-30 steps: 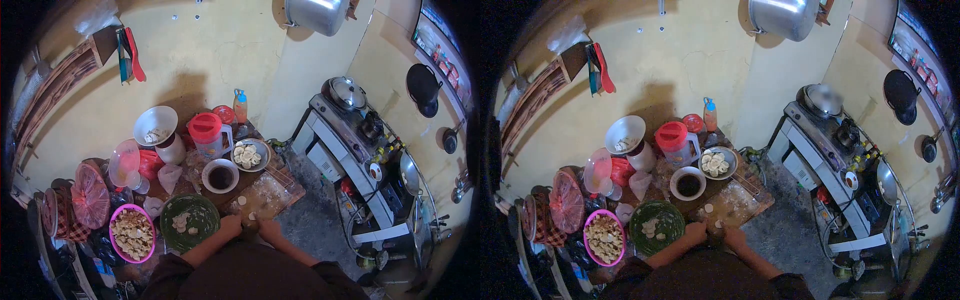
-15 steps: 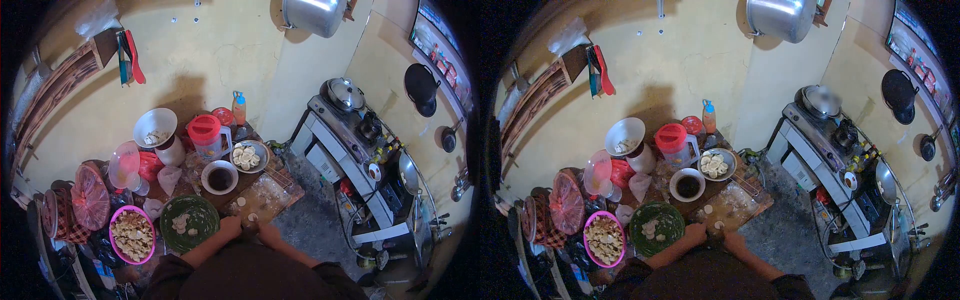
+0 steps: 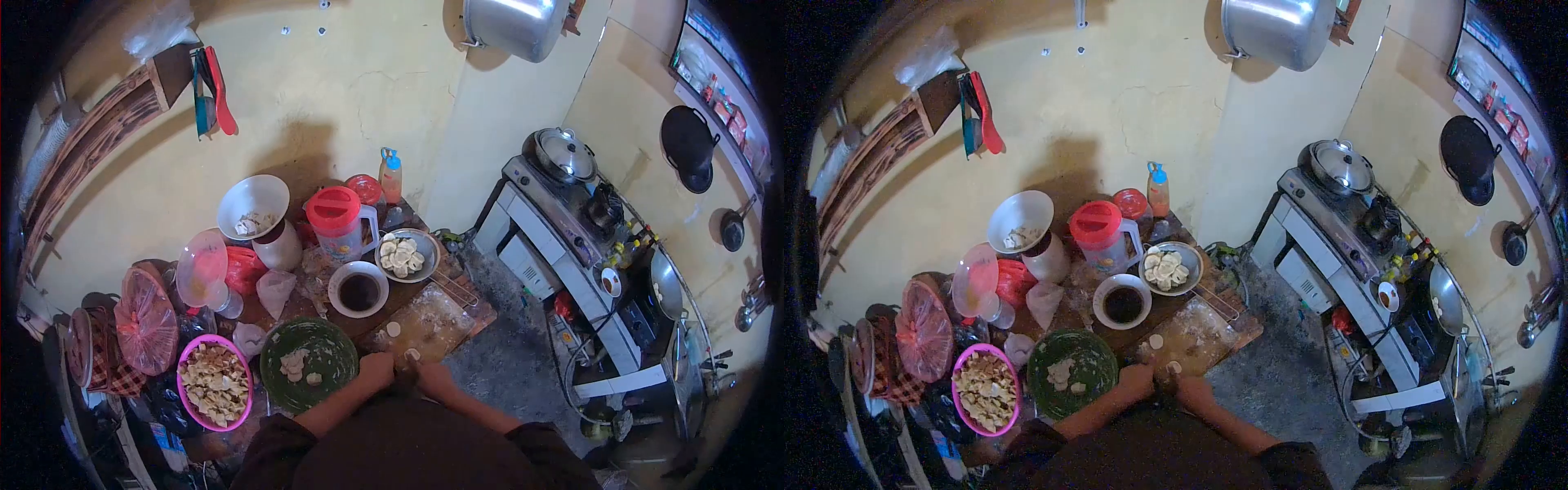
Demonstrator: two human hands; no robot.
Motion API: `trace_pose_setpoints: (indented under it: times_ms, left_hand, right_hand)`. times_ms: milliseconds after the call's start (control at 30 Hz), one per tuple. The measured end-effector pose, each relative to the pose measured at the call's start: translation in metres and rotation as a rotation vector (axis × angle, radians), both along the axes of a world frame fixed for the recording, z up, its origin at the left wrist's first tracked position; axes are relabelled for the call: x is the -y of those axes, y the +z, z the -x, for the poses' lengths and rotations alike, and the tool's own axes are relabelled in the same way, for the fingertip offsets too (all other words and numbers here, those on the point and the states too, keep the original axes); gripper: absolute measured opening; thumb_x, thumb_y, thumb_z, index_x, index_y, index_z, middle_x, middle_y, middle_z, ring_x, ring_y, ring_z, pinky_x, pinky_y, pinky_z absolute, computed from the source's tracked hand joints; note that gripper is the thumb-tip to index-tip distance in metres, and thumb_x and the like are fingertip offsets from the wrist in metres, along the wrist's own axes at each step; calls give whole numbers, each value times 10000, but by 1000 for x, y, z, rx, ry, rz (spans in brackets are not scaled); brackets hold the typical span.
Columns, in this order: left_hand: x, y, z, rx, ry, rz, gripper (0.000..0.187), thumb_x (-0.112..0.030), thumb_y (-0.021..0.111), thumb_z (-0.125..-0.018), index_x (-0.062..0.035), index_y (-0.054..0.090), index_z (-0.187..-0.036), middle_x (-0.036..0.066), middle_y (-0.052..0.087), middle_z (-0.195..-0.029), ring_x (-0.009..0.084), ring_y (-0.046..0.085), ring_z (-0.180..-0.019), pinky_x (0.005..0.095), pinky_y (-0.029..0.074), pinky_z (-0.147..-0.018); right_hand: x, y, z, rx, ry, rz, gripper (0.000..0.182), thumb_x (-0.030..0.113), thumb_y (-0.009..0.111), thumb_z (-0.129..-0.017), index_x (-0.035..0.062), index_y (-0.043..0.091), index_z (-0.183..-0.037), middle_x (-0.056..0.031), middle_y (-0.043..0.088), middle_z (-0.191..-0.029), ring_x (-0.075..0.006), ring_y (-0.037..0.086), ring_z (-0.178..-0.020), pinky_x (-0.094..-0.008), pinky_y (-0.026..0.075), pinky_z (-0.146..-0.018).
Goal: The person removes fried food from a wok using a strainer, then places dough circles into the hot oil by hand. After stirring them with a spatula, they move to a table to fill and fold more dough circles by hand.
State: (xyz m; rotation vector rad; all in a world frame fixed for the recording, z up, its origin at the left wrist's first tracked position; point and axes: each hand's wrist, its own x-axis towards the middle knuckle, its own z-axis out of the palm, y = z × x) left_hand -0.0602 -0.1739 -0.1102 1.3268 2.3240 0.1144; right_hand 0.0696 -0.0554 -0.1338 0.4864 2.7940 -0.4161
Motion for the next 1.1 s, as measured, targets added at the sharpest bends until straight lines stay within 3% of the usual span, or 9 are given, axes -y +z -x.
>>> trace_pose_setpoints:
  times_ms: [100, 400, 533, 600, 667, 767, 900, 1000, 1100]
  left_hand:
    - [0, 2, -1, -18, 19, -4, 521, -146, 556, -694, -4, 460, -1186, 130, 635, -768, 300, 631, -695, 408, 496, -571]
    - [2, 4, 1, 28, 23, -23, 291, -155, 556, -695, -30, 588, -955, 145, 631, -787, 310, 628, -748, 434, 491, -634]
    - [2, -4, 1, 2, 45, -31, 271, -151, 566, -687, -36, 595, -931, 137, 633, -791, 310, 628, -747, 431, 491, -633]
    - [1, 3, 0, 25, 48, -14, 305, -149, 559, -692, -32, 582, -973, 141, 631, -788, 307, 629, -741, 430, 491, -629]
    - [2, 0, 1, 22, 14, -11, 386, -151, 557, -695, -21, 539, -1058, 139, 632, -786, 300, 629, -733, 428, 491, -622]
    - [1, -6, 0, 1, 4, -18, 543, -155, 553, -700, -8, 433, -1209, 134, 633, -782, 289, 630, -718, 422, 490, -607]
    - [3, -7, 3, -29, -27, 18, 678, -153, 537, -709, 2, 291, -1321, 122, 636, -780, 282, 631, -699, 411, 489, -587]
    - [4, -10, 2, -40, -27, 22, 651, -142, 525, -712, 8, 313, -1310, 119, 634, -769, 283, 629, -690, 407, 490, -587]
    - [3, -4, 3, -17, -14, 23, 632, -139, 524, -713, 10, 336, -1298, 122, 630, -759, 284, 627, -690, 409, 490, -596]
  right_hand:
    - [3, 15, 5, 22, -39, 39, 519, 167, 478, -767, 178, 394, -1278, -148, 612, -812, -334, 607, -677, -459, 468, -556]
    - [-9, 1, -4, -56, 21, -41, 585, 148, 450, -803, 178, 264, -1357, -169, 597, -894, -327, 607, -743, -441, 487, -613]
    - [2, 24, -4, -1, -107, 1, 499, 110, 494, -744, 138, 438, -1239, -164, 589, -843, -335, 593, -722, -441, 478, -605]
    - [0, 22, -3, 40, -113, 7, 460, 112, 505, -743, 117, 475, -1202, -160, 588, -854, -325, 588, -735, -434, 478, -606]
    - [-6, 7, 3, -340, -144, 0, 306, 153, 540, -747, 71, 573, -1040, -159, 573, -866, -315, 555, -813, -428, 468, -668]
    - [-11, 5, 13, -633, -69, -183, 208, 185, 579, -734, 41, 616, -878, -155, 558, -871, -325, 513, -871, -426, 442, -742]
    - [-12, 2, 18, -504, 3, -144, 187, 178, 606, -711, 16, 611, -803, -165, 547, -888, -335, 480, -925, -422, 413, -803]
    - [-11, -7, 23, -520, -160, -109, 217, 188, 627, -694, 2, 608, -803, -181, 547, -906, -356, 500, -899, -433, 420, -786]
    - [-17, -13, 30, -408, -287, 145, 239, 201, 645, -678, 1, 608, -805, -202, 542, -910, -380, 516, -884, -451, 424, -768]
